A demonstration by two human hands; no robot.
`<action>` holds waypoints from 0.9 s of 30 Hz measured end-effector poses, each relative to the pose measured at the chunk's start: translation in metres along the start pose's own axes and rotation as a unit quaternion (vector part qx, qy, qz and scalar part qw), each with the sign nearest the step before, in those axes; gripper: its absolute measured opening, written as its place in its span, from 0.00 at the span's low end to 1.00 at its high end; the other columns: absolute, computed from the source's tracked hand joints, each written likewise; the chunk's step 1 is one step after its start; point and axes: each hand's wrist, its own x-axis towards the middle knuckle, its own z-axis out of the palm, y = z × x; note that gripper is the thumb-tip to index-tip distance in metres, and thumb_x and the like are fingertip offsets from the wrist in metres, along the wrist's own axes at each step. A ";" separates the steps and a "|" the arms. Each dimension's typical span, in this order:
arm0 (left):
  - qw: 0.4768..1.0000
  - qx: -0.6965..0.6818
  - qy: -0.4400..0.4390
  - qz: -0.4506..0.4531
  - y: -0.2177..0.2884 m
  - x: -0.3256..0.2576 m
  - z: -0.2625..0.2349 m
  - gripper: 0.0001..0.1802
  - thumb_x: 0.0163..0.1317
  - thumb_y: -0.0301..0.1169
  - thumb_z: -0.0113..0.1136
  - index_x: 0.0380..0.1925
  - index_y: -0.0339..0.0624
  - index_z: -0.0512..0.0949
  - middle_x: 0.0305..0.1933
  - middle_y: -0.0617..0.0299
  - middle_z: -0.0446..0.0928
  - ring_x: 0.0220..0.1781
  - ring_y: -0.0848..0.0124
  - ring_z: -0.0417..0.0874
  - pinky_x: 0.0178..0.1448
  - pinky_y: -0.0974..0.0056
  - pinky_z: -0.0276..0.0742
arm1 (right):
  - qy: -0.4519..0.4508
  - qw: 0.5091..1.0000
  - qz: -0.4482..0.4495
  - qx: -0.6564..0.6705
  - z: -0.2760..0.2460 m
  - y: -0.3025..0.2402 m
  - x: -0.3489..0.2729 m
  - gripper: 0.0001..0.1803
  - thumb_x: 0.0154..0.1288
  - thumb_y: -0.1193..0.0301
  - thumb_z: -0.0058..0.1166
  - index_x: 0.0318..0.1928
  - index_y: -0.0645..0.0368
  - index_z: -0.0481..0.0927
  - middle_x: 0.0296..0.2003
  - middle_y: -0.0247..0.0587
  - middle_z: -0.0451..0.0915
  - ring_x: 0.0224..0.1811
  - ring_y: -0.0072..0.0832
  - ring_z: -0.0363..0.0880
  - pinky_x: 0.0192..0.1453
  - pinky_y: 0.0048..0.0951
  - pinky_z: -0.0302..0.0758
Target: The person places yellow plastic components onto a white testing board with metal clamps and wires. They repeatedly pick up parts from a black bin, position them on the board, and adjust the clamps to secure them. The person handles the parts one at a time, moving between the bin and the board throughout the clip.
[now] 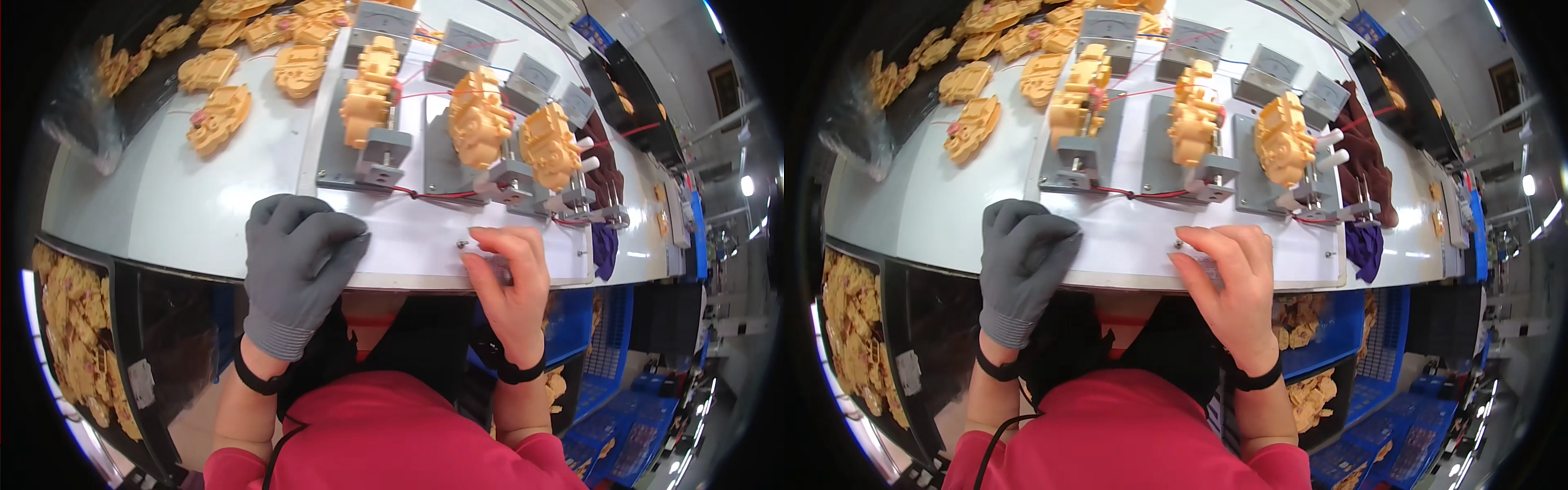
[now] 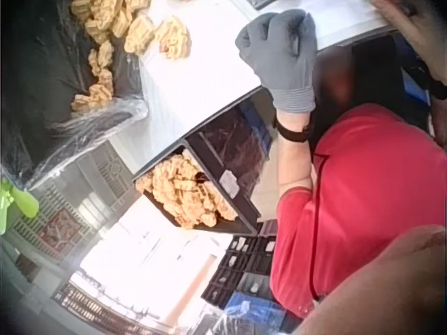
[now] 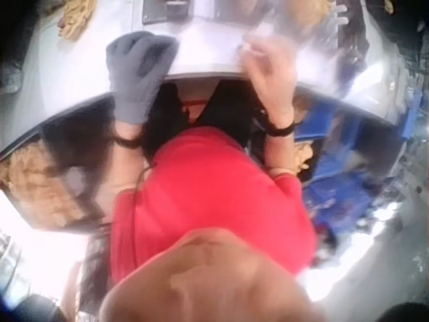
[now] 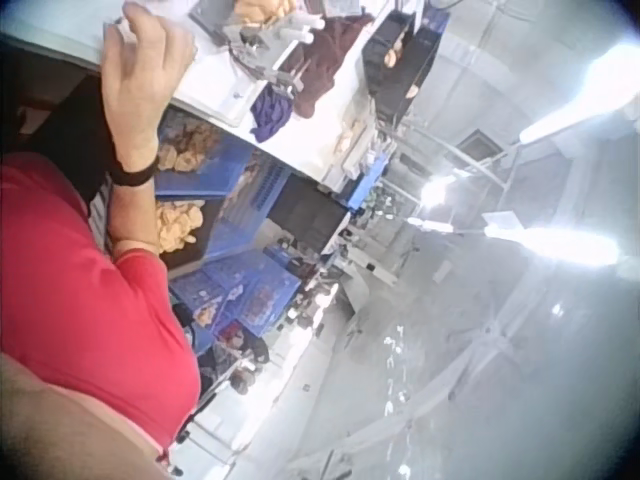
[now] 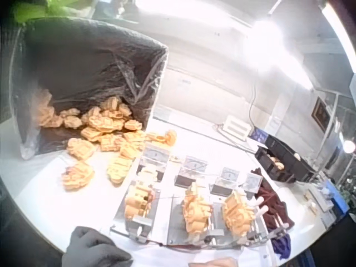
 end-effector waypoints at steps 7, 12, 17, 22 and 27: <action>1.000 -0.014 0.012 0.007 -0.004 0.001 0.000 0.07 0.55 0.34 0.70 0.34 0.52 0.85 0.36 0.66 0.80 0.45 0.62 0.76 0.54 0.57 0.67 | -0.055 0.994 -0.047 0.083 0.018 -0.035 0.011 0.20 0.54 0.78 0.69 0.49 0.57 0.82 0.40 0.41 0.78 0.42 0.38 0.75 0.45 0.34 0.73; 0.999 -0.019 0.024 0.012 -0.006 0.001 0.001 0.07 0.55 0.36 0.70 0.34 0.53 0.85 0.36 0.66 0.80 0.44 0.62 0.77 0.52 0.57 0.68 | -0.067 0.990 -0.036 0.120 0.037 -0.041 0.022 0.21 0.57 0.79 0.67 0.52 0.60 0.79 0.44 0.44 0.79 0.43 0.37 0.76 0.48 0.33 0.75; 0.999 -0.012 0.031 0.013 -0.006 0.000 0.000 0.07 0.55 0.36 0.69 0.34 0.53 0.85 0.37 0.66 0.81 0.44 0.60 0.77 0.51 0.56 0.68 | -0.053 0.987 -0.006 0.150 0.041 -0.044 0.024 0.24 0.59 0.79 0.65 0.56 0.61 0.75 0.47 0.43 0.78 0.43 0.31 0.76 0.48 0.30 0.75; 1.000 -0.001 0.026 0.013 -0.003 0.000 0.000 0.06 0.57 0.36 0.68 0.34 0.53 0.84 0.37 0.65 0.81 0.44 0.59 0.77 0.50 0.56 0.68 | -0.023 0.978 0.041 0.203 0.048 -0.043 0.023 0.30 0.61 0.76 0.66 0.63 0.59 0.69 0.50 0.42 0.77 0.44 0.27 0.75 0.49 0.29 0.73; 1.000 -0.002 0.021 0.013 -0.002 0.000 0.000 0.06 0.57 0.34 0.67 0.35 0.51 0.84 0.38 0.63 0.80 0.44 0.57 0.76 0.50 0.55 0.68 | -0.007 0.967 0.058 0.250 0.057 -0.047 0.027 0.34 0.63 0.73 0.65 0.67 0.58 0.65 0.53 0.42 0.76 0.46 0.27 0.75 0.50 0.30 0.73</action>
